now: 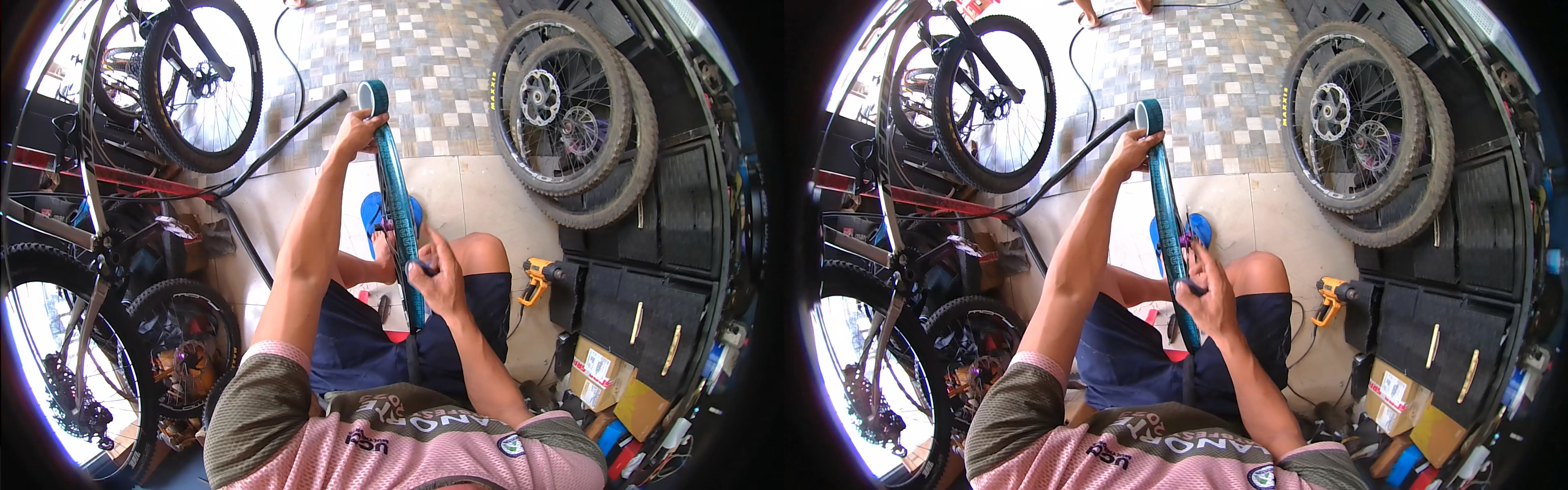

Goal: The person wraps a roll of teal rim tape around a bicycle rim, smoothing it as they go. They continue wrapping the tape around the rim until the entire circumference is covered.

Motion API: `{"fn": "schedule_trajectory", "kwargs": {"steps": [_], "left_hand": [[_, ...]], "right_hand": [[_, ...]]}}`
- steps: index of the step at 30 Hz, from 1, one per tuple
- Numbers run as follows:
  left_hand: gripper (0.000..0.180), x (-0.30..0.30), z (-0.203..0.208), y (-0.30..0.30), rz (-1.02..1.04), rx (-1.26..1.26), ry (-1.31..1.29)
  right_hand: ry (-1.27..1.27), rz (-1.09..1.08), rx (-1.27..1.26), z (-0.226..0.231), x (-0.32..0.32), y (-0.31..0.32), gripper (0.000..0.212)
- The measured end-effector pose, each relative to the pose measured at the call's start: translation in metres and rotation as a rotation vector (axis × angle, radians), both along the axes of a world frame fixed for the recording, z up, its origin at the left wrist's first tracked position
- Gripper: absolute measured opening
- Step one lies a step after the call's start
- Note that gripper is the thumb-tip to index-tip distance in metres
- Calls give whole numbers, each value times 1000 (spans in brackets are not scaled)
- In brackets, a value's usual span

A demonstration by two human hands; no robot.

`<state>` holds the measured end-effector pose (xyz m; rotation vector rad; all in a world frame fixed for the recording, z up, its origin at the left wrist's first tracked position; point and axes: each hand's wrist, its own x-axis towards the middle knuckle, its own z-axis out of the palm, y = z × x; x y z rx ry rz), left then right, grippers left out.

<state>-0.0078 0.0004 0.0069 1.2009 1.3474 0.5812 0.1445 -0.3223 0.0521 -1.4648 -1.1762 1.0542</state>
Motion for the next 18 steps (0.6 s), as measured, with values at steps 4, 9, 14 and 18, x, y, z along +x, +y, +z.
{"fn": "schedule_trajectory", "kwargs": {"steps": [4,9,14,18], "left_hand": [[38,0,-6,-1,47,11,12],[37,4,-13,1,70,-15,8],[38,3,-11,3,64,-27,61],[37,3,-13,5,52,-19,54]], "right_hand": [[47,-16,-98,-8,5,73,94],[-61,42,-233,-52,15,199,100],[-122,37,-444,-42,6,282,106],[-156,77,-460,-27,7,293,109]]}}
